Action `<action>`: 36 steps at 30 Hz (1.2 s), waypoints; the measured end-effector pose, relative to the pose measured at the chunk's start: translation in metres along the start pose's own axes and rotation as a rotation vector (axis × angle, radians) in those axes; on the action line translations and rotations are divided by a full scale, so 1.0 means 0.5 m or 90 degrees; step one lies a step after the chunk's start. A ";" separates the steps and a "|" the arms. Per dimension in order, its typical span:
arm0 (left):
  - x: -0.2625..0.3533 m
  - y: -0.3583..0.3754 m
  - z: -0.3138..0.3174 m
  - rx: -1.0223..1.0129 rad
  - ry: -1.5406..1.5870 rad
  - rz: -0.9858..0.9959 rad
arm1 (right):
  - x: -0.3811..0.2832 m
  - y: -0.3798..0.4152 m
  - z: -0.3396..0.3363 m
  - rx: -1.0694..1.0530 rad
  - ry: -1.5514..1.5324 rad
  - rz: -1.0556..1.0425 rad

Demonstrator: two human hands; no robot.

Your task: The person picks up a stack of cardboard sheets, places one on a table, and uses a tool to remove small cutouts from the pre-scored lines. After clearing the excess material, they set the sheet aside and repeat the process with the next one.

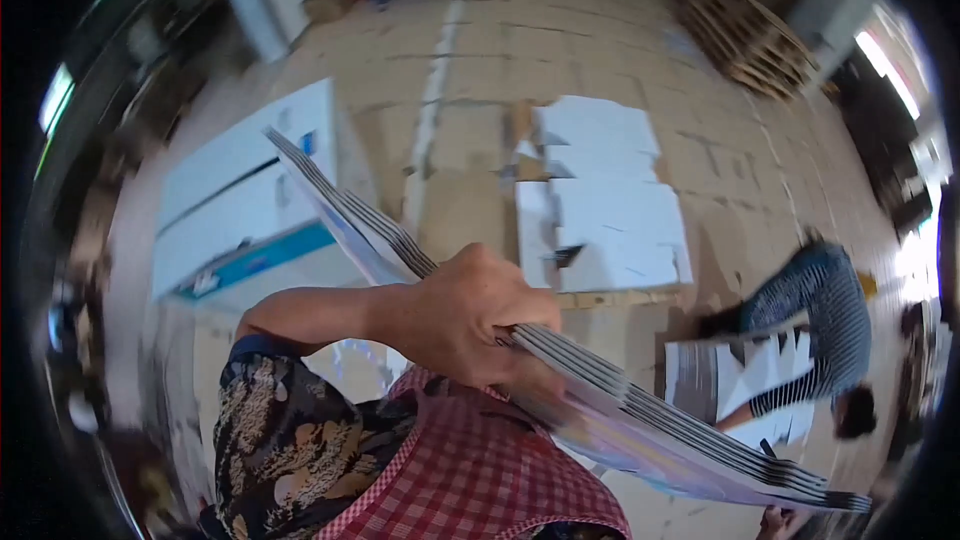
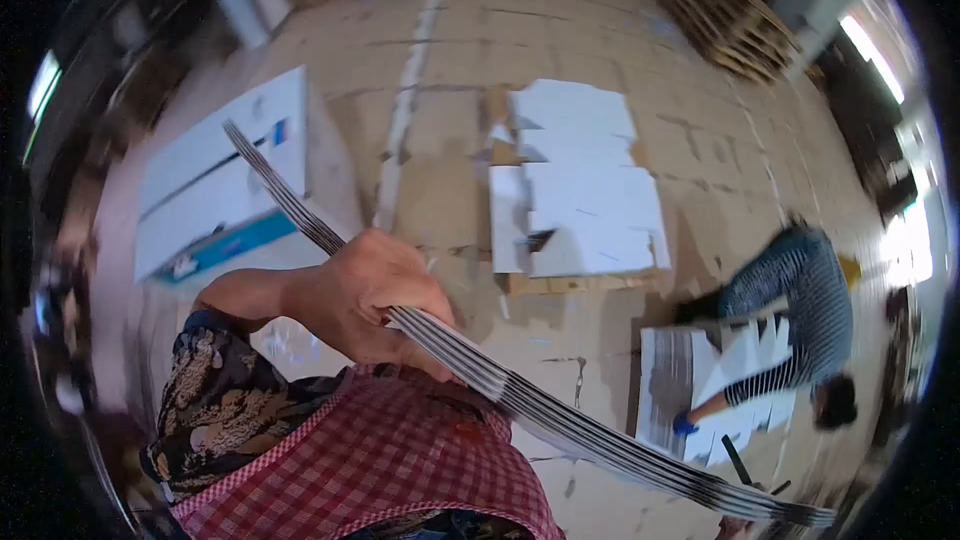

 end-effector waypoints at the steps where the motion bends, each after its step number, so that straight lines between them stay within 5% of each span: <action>1: 0.026 0.044 -0.024 0.027 -0.018 -0.033 | 0.000 -0.036 0.009 -0.031 0.025 -0.051; 5: 0.098 0.195 -0.113 0.153 0.004 -0.174 | 0.042 -0.214 0.111 -0.169 0.072 -0.315; 7: 0.117 0.287 -0.180 0.266 -0.054 -0.245 | -0.034 -0.213 0.228 -0.203 -0.173 -0.233; 8: 0.127 0.336 -0.221 0.301 -0.118 -0.278 | -0.091 -0.211 0.321 -0.227 -0.402 -0.081; 11: 0.143 0.457 -0.340 0.531 -0.150 -0.330 | -0.295 -0.140 0.561 -0.229 -0.360 -0.173; 13: 0.141 0.556 -0.441 0.673 -0.184 -0.347 | -0.458 -0.081 0.705 -0.242 -0.456 -0.113; 16: 0.134 0.780 -0.659 0.692 -0.367 -0.452 | -0.615 -0.008 0.888 -0.354 -0.492 -0.187; 20: 0.167 0.887 -0.856 0.696 -0.318 -0.398 | -0.841 0.149 1.099 -0.503 -0.514 -0.243; 22: 0.172 0.971 -0.946 0.509 -0.816 -0.473 | -0.950 0.250 1.175 -0.502 -0.480 -0.265; 27: 0.109 1.164 -1.049 0.730 -0.510 -0.497 | -1.074 0.319 1.402 -0.562 -0.410 -0.390; 36: 0.049 1.310 -1.156 0.780 -0.358 -0.510 | -1.139 0.350 1.554 -0.596 -0.489 -0.406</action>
Point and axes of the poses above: each hand's wrist, its own y-axis away from the middle knuckle, its own z-axis out of the palm, x = y × z, the point moved 2 cm from there along -y, towards the middle knuckle, and after that the axes turned 8 degrees about -y, right-handed, at the moved point
